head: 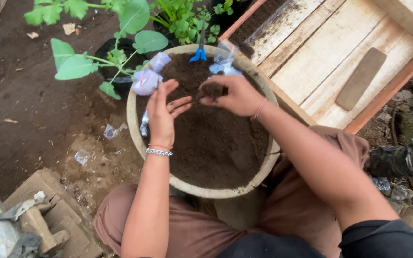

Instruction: The person sits on the ground and repeatedly scoops soil from a large bowl, rolls it into a ball, and wraps it in a small plastic bag. The wrapped soil balls are placed back into the bowl. The person continues this process throughout the clip.

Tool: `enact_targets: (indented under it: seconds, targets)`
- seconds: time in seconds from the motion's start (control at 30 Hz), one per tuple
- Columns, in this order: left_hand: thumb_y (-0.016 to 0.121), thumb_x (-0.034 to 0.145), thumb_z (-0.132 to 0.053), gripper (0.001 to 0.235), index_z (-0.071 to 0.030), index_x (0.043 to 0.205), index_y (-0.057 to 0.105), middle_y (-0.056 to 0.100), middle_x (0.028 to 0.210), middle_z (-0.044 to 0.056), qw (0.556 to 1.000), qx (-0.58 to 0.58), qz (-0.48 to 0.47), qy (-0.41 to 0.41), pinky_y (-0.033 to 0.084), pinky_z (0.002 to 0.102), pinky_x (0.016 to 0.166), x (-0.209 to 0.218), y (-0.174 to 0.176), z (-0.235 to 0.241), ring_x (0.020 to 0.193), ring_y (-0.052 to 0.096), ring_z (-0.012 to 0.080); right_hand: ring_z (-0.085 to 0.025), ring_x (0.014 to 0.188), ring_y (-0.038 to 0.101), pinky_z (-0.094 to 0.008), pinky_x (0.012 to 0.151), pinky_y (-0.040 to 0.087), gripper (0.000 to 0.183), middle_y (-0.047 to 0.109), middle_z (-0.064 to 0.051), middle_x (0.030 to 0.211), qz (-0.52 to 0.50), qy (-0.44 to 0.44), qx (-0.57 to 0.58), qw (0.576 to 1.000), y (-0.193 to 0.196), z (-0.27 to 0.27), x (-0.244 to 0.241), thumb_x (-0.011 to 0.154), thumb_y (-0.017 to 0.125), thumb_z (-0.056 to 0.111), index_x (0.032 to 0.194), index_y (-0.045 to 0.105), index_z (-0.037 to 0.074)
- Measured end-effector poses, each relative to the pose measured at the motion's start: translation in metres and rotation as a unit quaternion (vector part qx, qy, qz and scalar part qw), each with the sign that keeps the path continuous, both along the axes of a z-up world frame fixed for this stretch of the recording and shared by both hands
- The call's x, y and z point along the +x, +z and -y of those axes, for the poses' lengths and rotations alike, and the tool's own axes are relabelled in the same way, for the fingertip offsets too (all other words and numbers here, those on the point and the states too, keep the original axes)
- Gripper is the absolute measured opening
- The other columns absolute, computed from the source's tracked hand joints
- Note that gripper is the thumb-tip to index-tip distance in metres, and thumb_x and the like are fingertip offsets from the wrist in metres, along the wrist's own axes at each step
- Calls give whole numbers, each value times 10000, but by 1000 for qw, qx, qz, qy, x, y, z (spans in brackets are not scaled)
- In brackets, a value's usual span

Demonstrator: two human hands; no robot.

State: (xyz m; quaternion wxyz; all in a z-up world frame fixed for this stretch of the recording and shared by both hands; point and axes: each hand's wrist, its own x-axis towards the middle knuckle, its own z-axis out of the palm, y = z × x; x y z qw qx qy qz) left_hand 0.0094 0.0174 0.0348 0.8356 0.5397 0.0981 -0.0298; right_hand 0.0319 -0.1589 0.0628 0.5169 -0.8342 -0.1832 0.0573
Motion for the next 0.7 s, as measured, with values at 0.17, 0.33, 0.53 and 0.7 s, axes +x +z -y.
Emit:
enact_targets:
  seconds: [0.17, 0.33, 0.53, 0.7]
  targets:
    - [477, 826, -339, 424, -5, 1086, 511, 508, 1081, 113, 994, 108, 0, -31, 551, 278, 660, 4, 2, 11, 784, 618, 206, -206, 752, 591, -279, 663, 514, 186, 602, -91, 845, -30, -84, -55, 994, 13, 58, 54, 755, 664, 117, 922, 595, 70]
    - [472, 829, -276, 305, -60, 1025, 559, 471, 1088, 66, 935, 331, 40, -119, 537, 252, 648, 8, 0, 20, 780, 642, 161, -126, 749, 613, -228, 612, 518, 179, 603, -72, 934, -91, -246, -104, 959, -26, 112, 97, 803, 605, 117, 976, 565, 97]
    - [487, 821, -283, 337, -40, 1044, 558, 433, 1109, 67, 883, 425, 78, -184, 539, 268, 636, 18, -14, 32, 706, 579, 143, -228, 878, 558, -335, 793, 496, 160, 604, -99, 948, -109, -211, -210, 949, -68, 124, 121, 795, 570, 25, 935, 595, 97]
    - [483, 828, -266, 334, -23, 1047, 554, 433, 1118, 94, 862, 450, 99, -209, 539, 299, 671, 26, -20, 38, 695, 607, 148, -227, 792, 561, -320, 693, 501, 214, 593, -115, 922, -80, -129, -272, 950, -70, 122, 128, 795, 533, 12, 997, 570, 68]
